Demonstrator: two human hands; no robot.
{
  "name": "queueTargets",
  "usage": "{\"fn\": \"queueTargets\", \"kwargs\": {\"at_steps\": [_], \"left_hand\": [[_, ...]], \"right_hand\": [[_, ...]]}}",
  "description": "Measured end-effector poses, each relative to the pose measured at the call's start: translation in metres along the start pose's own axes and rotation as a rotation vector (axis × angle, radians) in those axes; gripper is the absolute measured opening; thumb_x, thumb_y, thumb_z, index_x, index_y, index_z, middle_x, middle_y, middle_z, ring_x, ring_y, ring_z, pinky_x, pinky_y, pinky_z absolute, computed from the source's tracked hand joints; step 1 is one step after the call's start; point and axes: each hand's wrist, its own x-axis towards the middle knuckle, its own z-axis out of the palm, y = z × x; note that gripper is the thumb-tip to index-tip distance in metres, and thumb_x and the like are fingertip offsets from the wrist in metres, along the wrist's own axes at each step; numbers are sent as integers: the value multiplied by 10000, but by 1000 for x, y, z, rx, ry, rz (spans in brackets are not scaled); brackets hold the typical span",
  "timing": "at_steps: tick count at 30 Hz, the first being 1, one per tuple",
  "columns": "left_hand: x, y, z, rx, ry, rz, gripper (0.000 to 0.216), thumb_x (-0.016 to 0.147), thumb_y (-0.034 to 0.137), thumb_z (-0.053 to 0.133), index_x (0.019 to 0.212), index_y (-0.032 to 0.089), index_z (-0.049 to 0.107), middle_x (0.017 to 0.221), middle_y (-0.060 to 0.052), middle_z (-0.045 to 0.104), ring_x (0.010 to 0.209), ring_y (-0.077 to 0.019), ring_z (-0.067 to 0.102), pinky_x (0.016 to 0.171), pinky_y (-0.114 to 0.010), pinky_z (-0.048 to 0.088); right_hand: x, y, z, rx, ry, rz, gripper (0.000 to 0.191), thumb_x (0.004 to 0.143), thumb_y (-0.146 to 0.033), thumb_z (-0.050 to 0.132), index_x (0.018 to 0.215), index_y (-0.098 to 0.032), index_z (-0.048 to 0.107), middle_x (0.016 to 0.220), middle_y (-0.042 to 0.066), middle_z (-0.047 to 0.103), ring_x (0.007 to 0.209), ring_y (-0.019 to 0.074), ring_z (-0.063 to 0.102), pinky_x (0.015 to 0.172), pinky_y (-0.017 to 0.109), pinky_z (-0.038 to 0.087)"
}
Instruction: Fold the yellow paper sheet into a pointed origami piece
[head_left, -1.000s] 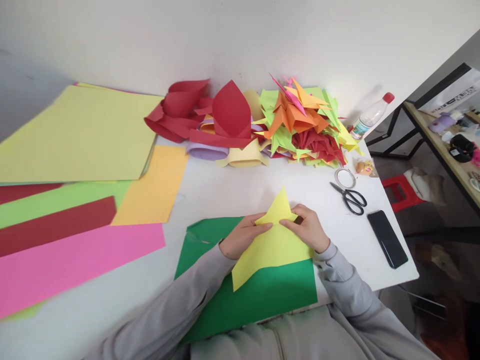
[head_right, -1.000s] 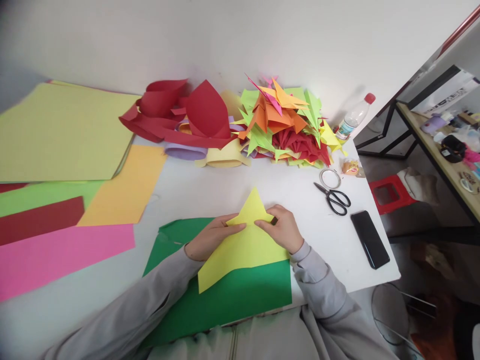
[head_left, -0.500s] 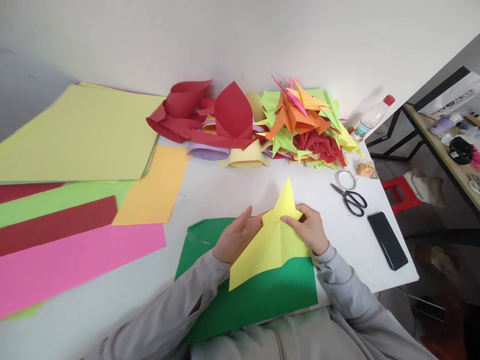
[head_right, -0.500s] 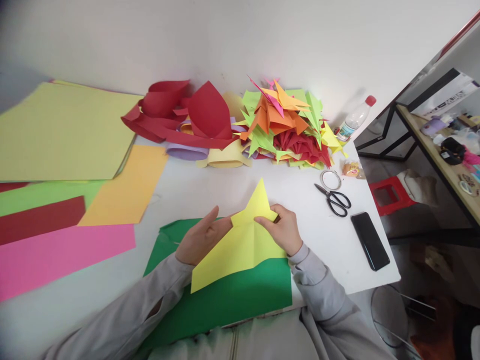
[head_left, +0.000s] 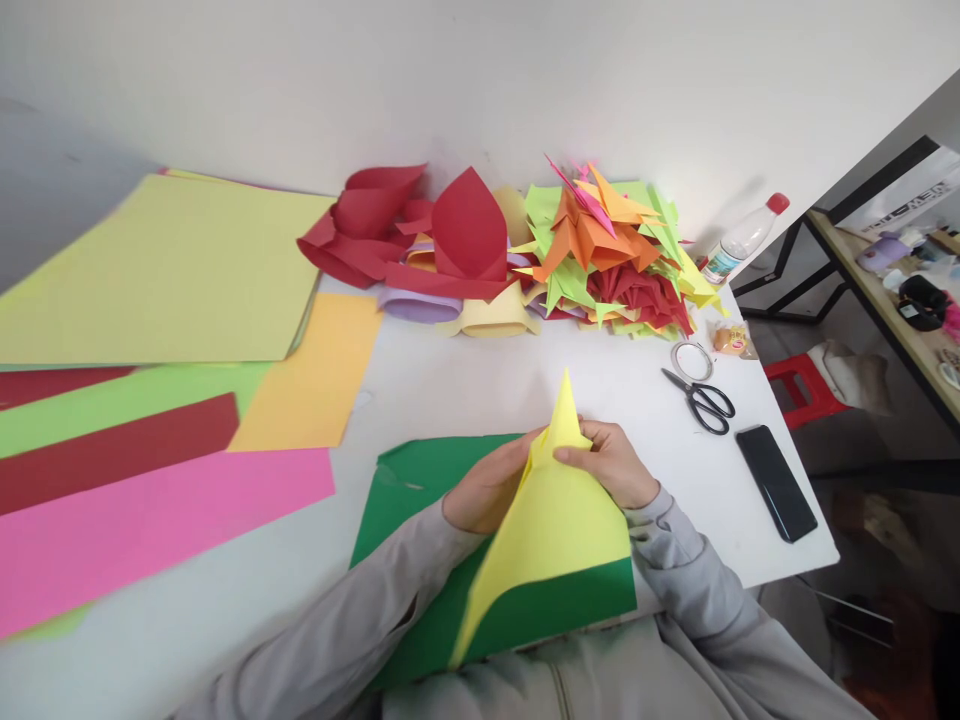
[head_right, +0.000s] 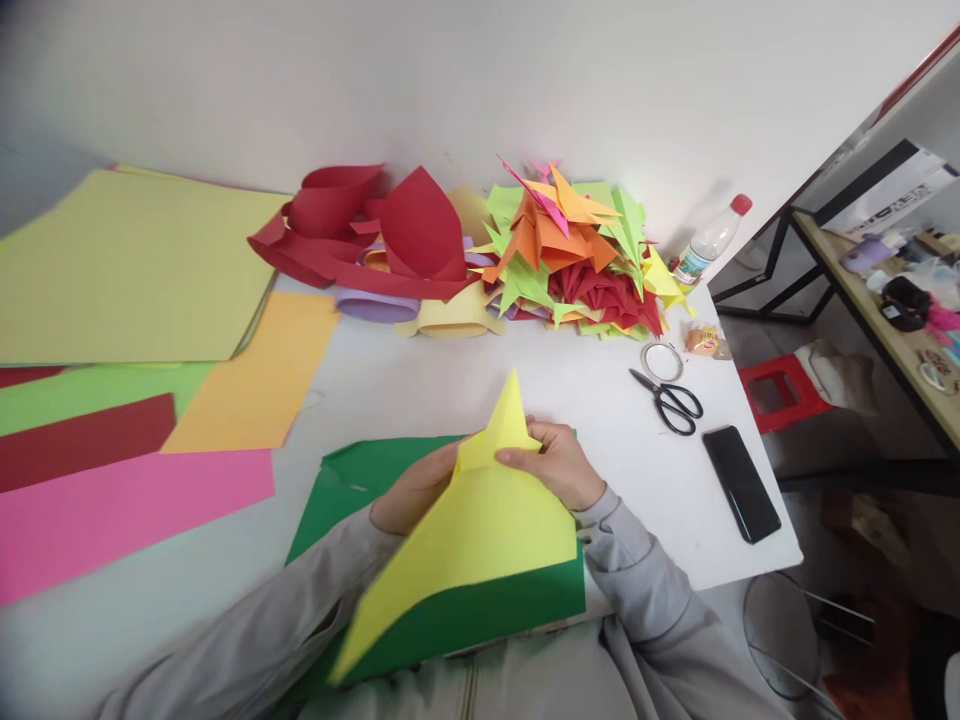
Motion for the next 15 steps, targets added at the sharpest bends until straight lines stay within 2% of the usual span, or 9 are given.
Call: {"fn": "queueTargets", "kwargs": {"at_steps": [3, 8, 11, 15], "left_hand": [[8, -9, -1, -60, -16, 25, 550, 733, 480, 752, 1178, 166, 678, 1049, -113, 736, 979, -299, 673, 815, -358, 527], [11, -15, -2, -107, 72, 83, 508, 711, 369, 795, 1160, 154, 694, 1105, -136, 722, 1039, -313, 658, 921, -402, 498], [10, -13, -2, -83, 139, 93, 497, 707, 345, 797, 1148, 138, 698, 1084, -150, 727, 987, -303, 678, 880, -401, 521], [8, -10, -2, -36, 225, 124, 474, 692, 349, 805, 1103, 133, 712, 1058, -146, 734, 856, -250, 703, 726, -322, 549]], "right_hand": [[2, 2, 5, -80, 65, -39, 330, 612, -402, 840, 800, -159, 721, 867, 14, 681, 681, 144, 649, 628, 261, 548], [2, 4, 10, -170, 74, -28, 362, 562, -391, 866, 804, -166, 715, 738, -17, 667, 593, 128, 614, 540, 240, 504], [2, 6, 8, -194, 34, -21, 377, 609, -467, 832, 792, -162, 708, 658, -20, 650, 569, 128, 600, 522, 239, 478], [1, 6, 4, -194, 24, -62, 478, 739, -626, 677, 750, -149, 708, 645, 5, 662, 578, 119, 591, 561, 242, 476]]}}
